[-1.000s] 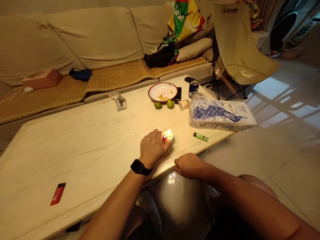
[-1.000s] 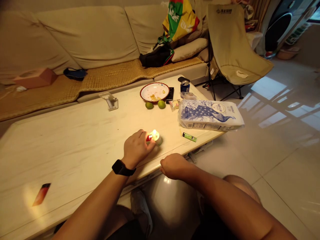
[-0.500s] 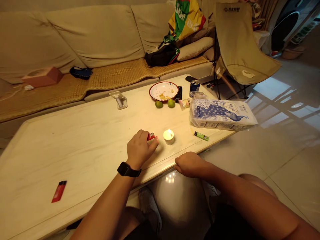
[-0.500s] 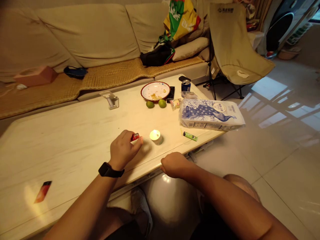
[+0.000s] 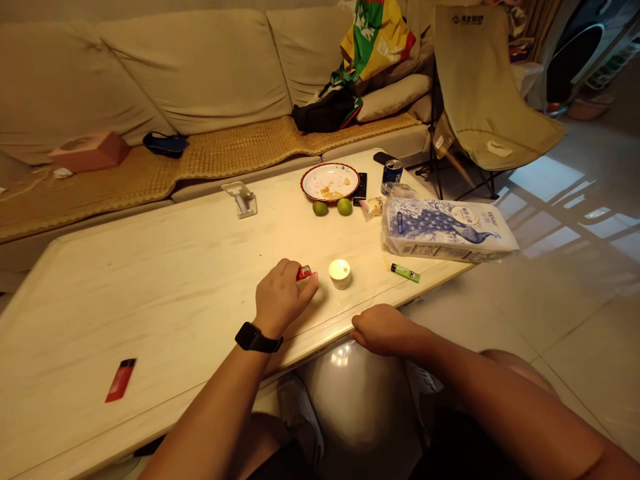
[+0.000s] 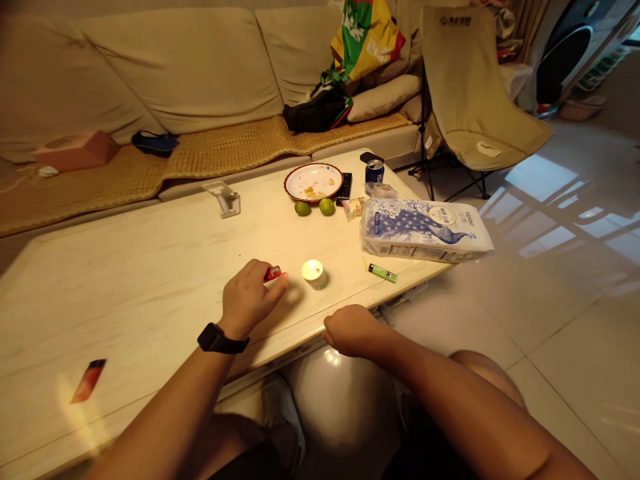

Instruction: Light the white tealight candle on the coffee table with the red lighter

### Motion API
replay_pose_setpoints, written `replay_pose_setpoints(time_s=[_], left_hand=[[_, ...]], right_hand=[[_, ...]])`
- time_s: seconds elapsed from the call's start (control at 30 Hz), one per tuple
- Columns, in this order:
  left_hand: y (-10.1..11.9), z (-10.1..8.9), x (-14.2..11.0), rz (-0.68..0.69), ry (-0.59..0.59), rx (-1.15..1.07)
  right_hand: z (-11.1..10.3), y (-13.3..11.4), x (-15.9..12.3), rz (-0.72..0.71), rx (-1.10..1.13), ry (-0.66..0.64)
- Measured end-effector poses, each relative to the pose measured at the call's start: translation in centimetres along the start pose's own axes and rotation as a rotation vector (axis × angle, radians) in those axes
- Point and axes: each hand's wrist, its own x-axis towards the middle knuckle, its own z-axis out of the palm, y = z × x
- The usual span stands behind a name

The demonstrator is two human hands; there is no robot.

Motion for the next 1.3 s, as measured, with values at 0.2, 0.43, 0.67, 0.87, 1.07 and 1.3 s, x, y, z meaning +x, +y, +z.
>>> replay_pose_setpoints(time_s=[0.2,0.43,0.67,0.87,1.07,1.3], left_hand=[[0.0,0.1,0.0,0.004,0.000,0.010],[0.0,0.2,0.0,0.011,-0.021,-0.002],[0.2,0.4,0.0,0.007,-0.007,0.003],[0.5,0.6,0.0,0.018,-0.001,0.015],[1.3,0.8,0.3,0.030,0.002,0.010],[3.0,1.3,0.9,0.100,-0.034,0.048]], right_hand=[[0.1,0.1,0.1,0.002,0.000,-0.005],[0.0,0.0,0.0,0.005,0.010,-0.015],[0.1,0.1,0.0,0.002,0.015,-0.025],[0.3,0.2,0.0,-0.009,0.000,-0.004],[0.3,0.1,0.0,-0.021,-0.016,0.003],[0.1,0.0,-0.1,-0.011,-0.019,0.006]])
